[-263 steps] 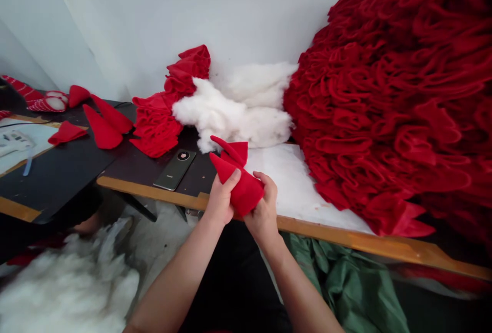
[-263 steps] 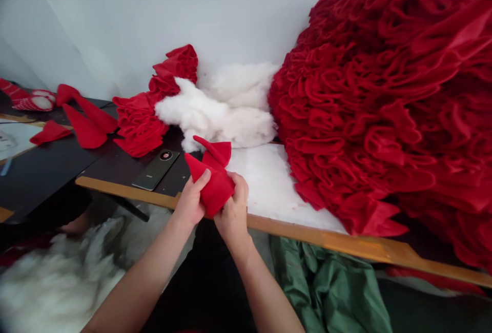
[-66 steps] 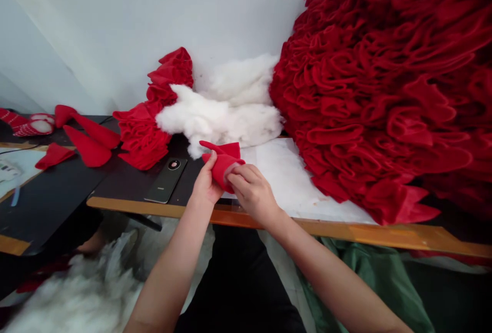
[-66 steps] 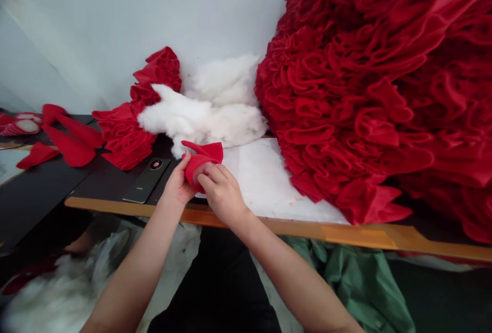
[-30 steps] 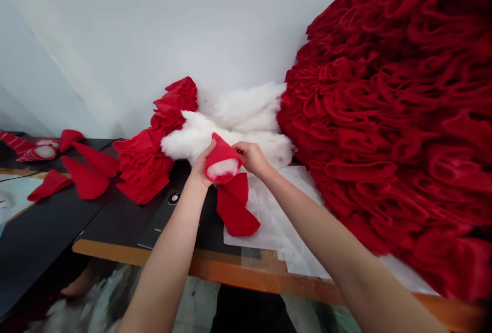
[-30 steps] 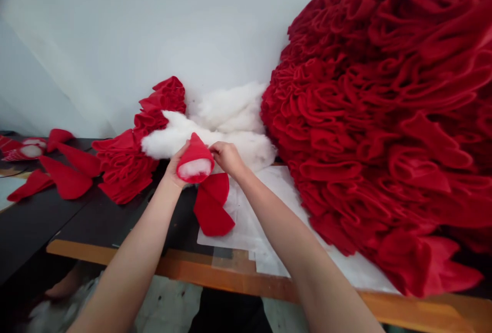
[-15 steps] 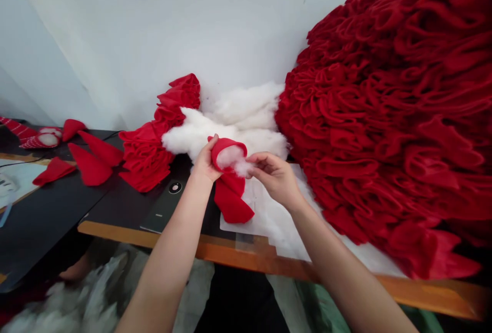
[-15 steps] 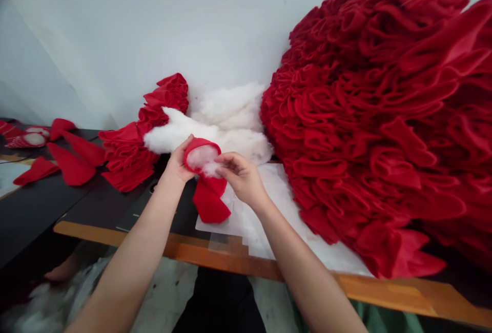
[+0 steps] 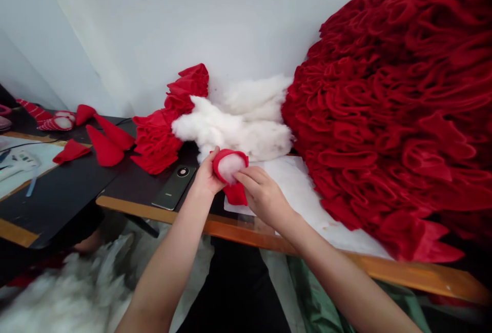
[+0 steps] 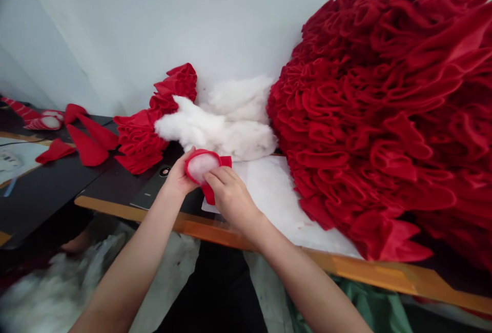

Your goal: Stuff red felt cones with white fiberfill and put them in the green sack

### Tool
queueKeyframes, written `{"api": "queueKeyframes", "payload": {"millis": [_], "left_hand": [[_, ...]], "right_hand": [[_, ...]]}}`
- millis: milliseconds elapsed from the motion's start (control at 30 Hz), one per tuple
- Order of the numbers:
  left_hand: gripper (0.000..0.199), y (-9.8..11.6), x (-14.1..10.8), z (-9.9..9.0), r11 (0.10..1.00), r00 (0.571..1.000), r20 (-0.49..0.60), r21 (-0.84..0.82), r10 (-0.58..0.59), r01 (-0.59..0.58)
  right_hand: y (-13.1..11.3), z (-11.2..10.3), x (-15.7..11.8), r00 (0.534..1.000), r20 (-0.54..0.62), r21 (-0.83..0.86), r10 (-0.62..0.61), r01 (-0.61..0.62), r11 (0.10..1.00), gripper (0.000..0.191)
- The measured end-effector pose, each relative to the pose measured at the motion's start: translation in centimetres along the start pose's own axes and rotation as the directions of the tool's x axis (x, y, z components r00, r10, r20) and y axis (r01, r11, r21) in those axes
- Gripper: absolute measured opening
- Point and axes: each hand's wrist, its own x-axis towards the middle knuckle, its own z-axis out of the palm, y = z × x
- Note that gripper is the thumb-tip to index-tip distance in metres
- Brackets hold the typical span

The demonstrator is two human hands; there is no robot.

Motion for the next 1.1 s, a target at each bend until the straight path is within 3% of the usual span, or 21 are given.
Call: {"api": "queueKeyframes", "payload": {"millis": [233, 367, 433, 600, 767, 867, 1000, 1100], "left_hand": [[0.024, -0.7, -0.2, -0.2, 0.997, 0.997, -0.043, -0.040, -0.065, 0.063], [0.022, -0.9, -0.3, -0.4, 0.998, 0.998, -0.061, -0.056, -0.021, 0.018], [0.022, -0.8, -0.4, -0.5, 0.998, 0.998, -0.063, -0.062, -0.029, 0.025], [0.023, -0.8, -0.7, -0.6, 0.997, 0.996, -0.089, -0.078, -0.018, 0.011], [0.026, -2.0, -1.1, -0.6, 0.995, 1.000, -0.018, -0.103, 0.000, -0.002], [0.030, -1.9, -1.4, -0.8, 0.996, 0.998, -0.058, -0.093, -0.001, -0.005], [0.033, -0.8, -1.4, -1.7, 0.995, 0.984, -0.165, -0.065, 0.064, -0.075], [0.032, -0.5, -1.3, -2.2, 0.981, 0.973, -0.161, -0.074, 0.167, -0.181]], "right_hand": [[-1.7, 0.1, -0.9, 0.994, 0.054, -0.162, 0.099, -0.089, 0.983, 0.026], [-2.4, -0.1, -1.4, 0.990, 0.099, -0.118, 0.098, -0.086, 0.989, 0.027], [-2.3, -0.5, -1.7, 0.991, 0.056, -0.087, 0.122, -0.117, 0.989, 0.024], [-1.7, -0.5, -2.0, 0.951, -0.198, 0.069, 0.237, -0.227, 0.971, 0.027], [-1.5, 2.2, -1.5, 0.940, -0.236, 0.164, 0.245, -0.210, 0.964, 0.031], [-1.3, 1.8, -1.2, 0.924, -0.244, 0.185, 0.293, -0.252, 0.950, 0.029], [-0.1, -0.3, -1.7, 0.875, -0.266, 0.258, 0.404, -0.340, 0.905, 0.022], [0.4, -0.2, -2.4, 0.804, -0.192, 0.418, 0.563, -0.452, 0.788, 0.018]]}}
